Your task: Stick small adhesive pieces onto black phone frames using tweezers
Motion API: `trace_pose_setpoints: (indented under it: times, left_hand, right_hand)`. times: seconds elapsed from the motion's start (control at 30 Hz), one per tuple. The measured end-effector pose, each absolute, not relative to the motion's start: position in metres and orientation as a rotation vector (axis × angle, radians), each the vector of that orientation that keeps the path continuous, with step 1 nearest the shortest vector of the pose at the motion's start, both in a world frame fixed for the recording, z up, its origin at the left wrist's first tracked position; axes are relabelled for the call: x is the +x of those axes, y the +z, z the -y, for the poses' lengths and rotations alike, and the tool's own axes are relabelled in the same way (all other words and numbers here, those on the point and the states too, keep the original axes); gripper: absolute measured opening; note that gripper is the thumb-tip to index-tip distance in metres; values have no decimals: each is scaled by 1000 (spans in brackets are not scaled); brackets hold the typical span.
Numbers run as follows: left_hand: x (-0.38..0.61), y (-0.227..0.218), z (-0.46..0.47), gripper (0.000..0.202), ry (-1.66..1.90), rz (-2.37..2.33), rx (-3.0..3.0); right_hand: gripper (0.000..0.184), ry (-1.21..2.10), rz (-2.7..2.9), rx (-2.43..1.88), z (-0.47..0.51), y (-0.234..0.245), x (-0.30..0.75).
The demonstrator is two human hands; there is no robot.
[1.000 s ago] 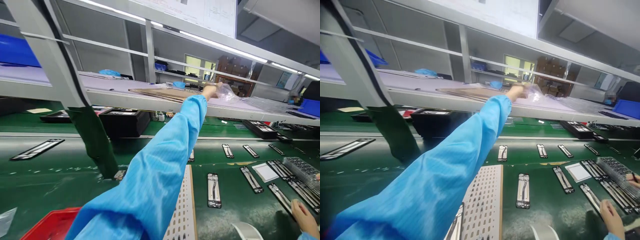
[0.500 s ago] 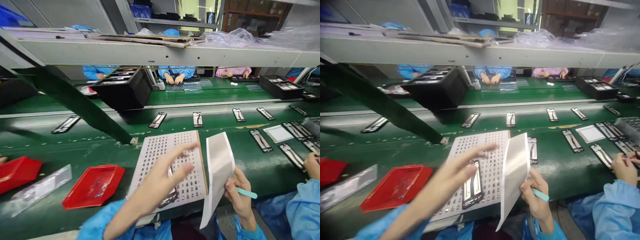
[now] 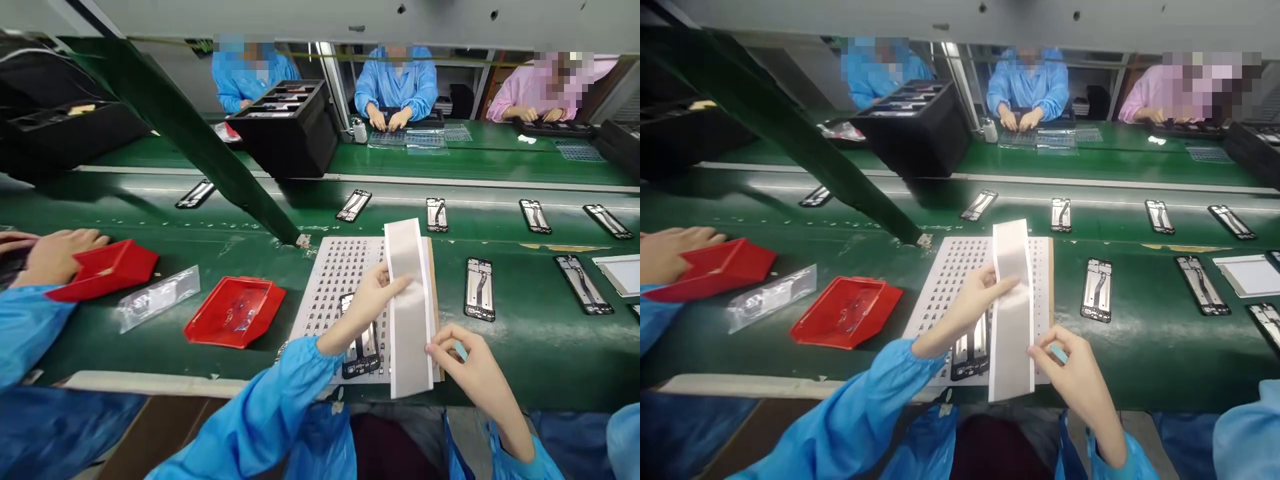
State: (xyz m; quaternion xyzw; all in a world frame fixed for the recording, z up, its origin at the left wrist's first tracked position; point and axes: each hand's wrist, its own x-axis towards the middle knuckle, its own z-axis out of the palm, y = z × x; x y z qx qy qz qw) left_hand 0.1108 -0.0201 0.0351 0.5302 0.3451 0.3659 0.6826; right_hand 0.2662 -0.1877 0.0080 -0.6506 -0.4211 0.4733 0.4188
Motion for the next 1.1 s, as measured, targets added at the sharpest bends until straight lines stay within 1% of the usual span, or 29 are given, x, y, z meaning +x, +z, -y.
trace_pose_setpoints:
  times: [0.07,0.13,0.23,0.27,0.3,0.33,0.4,0.43,0.47,0.53,0.6,0.7,0.77,0.87,1.0,1.1]
  left_hand:
    - [113,23,4,43,800,-798,1210]
    - [115,10,-7,51,801,-833,1214]
    - [110,-8,-10,73,909,-963,1364]
    - [106,-13,-7,75,943,-1004,1504]
    - [101,-18,-4,71,939,-1010,1691]
    - [96,-23,1,62,886,-968,1904]
    - [87,-32,9,44,682,-789,2269]
    - [83,-36,12,39,576,-707,2403]
    - [81,-40,14,37,489,-656,2517]
    - [77,-45,16,40,373,-641,2689]
    - [75,-45,17,42,318,-636,2767]
    - [72,-32,22,39,424,-621,2632]
    - [69,-18,29,40,505,-617,2387]
    - [70,3,40,44,492,-595,1927]
    - [76,13,42,24,481,-617,1552]
    - [74,12,35,20,515,-665,1570]
  right_hand:
    - [39,1306,1040,-1590,178,1,267]
    - [39,1335,1007,-1603,166,-6,266]
    - [35,1171,1011,-1749,151,-15,261]
    - [34,1105,1044,-1818,148,-16,260]
    - [34,1057,1087,-1882,146,-16,259]
    - [35,1032,1132,-1929,147,-15,259]
    - [37,1017,1176,-1979,151,-9,262]
    - [39,1014,1168,-1979,155,-5,265]
    - [41,1009,1143,-1962,159,0,269]
    - [44,1010,1085,-1882,165,9,281]
    - [43,1043,1064,-1754,165,16,292]
    - [38,1088,1035,-1533,153,21,297]
    - [39,1071,957,-1365,141,20,288]
    - [38,1005,861,-1189,122,16,266]
    - [40,884,978,-1224,111,10,253]
    - [28,733,1258,-1339,114,4,264]
